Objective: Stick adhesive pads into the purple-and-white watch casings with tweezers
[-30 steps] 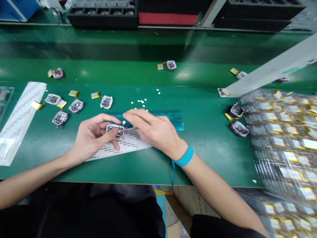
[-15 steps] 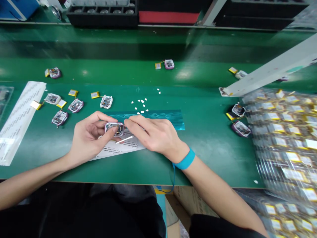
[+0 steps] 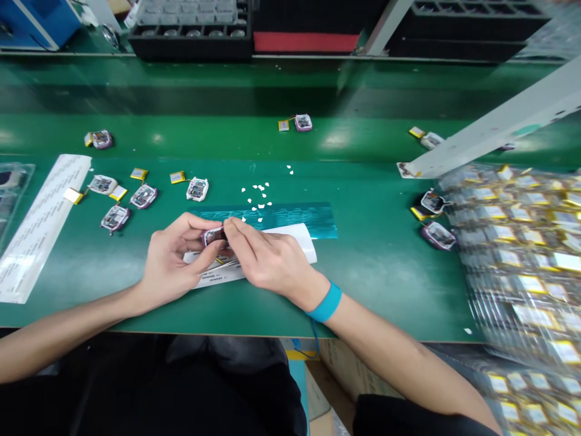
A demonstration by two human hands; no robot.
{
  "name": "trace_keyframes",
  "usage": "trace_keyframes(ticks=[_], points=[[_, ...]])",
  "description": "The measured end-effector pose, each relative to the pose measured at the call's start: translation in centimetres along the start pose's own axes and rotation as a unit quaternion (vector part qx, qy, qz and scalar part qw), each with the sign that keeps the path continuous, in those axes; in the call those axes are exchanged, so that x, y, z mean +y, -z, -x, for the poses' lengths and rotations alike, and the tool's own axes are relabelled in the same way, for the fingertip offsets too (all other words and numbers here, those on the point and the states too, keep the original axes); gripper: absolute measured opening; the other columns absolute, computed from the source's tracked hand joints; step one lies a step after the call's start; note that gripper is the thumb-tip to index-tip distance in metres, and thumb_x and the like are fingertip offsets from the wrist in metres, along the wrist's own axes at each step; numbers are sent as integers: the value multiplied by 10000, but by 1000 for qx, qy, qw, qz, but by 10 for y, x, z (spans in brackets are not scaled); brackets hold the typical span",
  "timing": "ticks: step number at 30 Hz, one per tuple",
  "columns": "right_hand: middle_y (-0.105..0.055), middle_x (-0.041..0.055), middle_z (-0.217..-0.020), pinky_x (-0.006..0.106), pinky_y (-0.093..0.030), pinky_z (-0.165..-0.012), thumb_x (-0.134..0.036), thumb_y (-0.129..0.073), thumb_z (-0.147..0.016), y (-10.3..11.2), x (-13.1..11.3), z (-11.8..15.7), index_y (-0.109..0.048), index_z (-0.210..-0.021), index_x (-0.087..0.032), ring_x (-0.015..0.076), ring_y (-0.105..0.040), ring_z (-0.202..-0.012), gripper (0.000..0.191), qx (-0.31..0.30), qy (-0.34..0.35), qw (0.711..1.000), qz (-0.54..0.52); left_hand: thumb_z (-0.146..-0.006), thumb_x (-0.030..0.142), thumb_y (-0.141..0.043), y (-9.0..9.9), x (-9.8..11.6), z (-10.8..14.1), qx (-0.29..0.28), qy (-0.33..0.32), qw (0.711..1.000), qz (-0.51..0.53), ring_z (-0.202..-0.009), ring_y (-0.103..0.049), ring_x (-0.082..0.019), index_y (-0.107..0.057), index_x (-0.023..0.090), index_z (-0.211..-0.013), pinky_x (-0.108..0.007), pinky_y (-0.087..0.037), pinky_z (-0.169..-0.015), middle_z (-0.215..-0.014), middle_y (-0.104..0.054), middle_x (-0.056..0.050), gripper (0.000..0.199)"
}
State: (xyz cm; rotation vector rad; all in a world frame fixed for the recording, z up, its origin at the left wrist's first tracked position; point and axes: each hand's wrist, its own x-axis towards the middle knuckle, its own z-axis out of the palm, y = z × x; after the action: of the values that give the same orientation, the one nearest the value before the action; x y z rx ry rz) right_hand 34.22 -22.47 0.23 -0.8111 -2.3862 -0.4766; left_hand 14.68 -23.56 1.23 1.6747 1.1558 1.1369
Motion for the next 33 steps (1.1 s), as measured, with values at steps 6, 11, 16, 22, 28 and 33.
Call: trace_keyframes(ticks=[6,11,16,22,28,33], points=[[-793,101,-1149,232,-633,-714,-59,-564,-975,-4,1,-1,-689,-1177,-121,176,-790,-953,245,45,-81,979,-184,-924,178,-688,0,-2,1,-4,26,996,88,-663,-790,-149,-613,195,-917,-197,-653,-586,-835,-804,-9,77],[-795,10,-802,239,-453,-474,-274,-686,-973,-2,9,-9,-752,-997,-176,88,-600,-502,121,-23,-237,884,-403,-916,158,-675,-1,-5,3,-22,45,993,103,-632,-792,-175,-575,197,-868,-223,-659,-573,-846,-798,-26,117],[-708,14,-671,270,-385,-477,-483,-771,-895,3,13,-13,-749,-872,-174,102,-510,-493,311,-93,-344,772,-526,-889,124,-698,1,-4,4,-48,-20,998,21,-670,-789,-155,-632,187,-912,-200,-641,-614,-790,-789,-7,94],[-720,24,-691,271,-477,-615,-572,-539,-1021,-6,27,-13,-718,-809,-175,128,-632,-624,484,-91,-351,772,-523,-924,188,-708,3,3,-2,-55,50,996,55,-680,-787,-147,-700,189,-1000,-230,-644,-674,-901,-821,-16,76],[-636,14,-673,261,-486,-599,-667,-412,-1033,-12,56,-10,-693,-718,-186,117,-598,-603,641,-67,-389,795,-460,-936,213,-690,-1,-5,-1,-92,16,995,-43,-922,-790,-190,-710,212,-1015,-293,-606,-857,-972,-824,-32,82],[-601,7,-612,265,-514,-562,-733,-360,-1011,-6,69,-10,-725,-763,-180,128,-623,-558,706,-86,-386,785,-477,-958,208,-627,-2,-16,-1,-124,5,990,-68,-924,-770,-191,-703,218,-1017,-301,-583,-813,-1006,-811,-39,97]])
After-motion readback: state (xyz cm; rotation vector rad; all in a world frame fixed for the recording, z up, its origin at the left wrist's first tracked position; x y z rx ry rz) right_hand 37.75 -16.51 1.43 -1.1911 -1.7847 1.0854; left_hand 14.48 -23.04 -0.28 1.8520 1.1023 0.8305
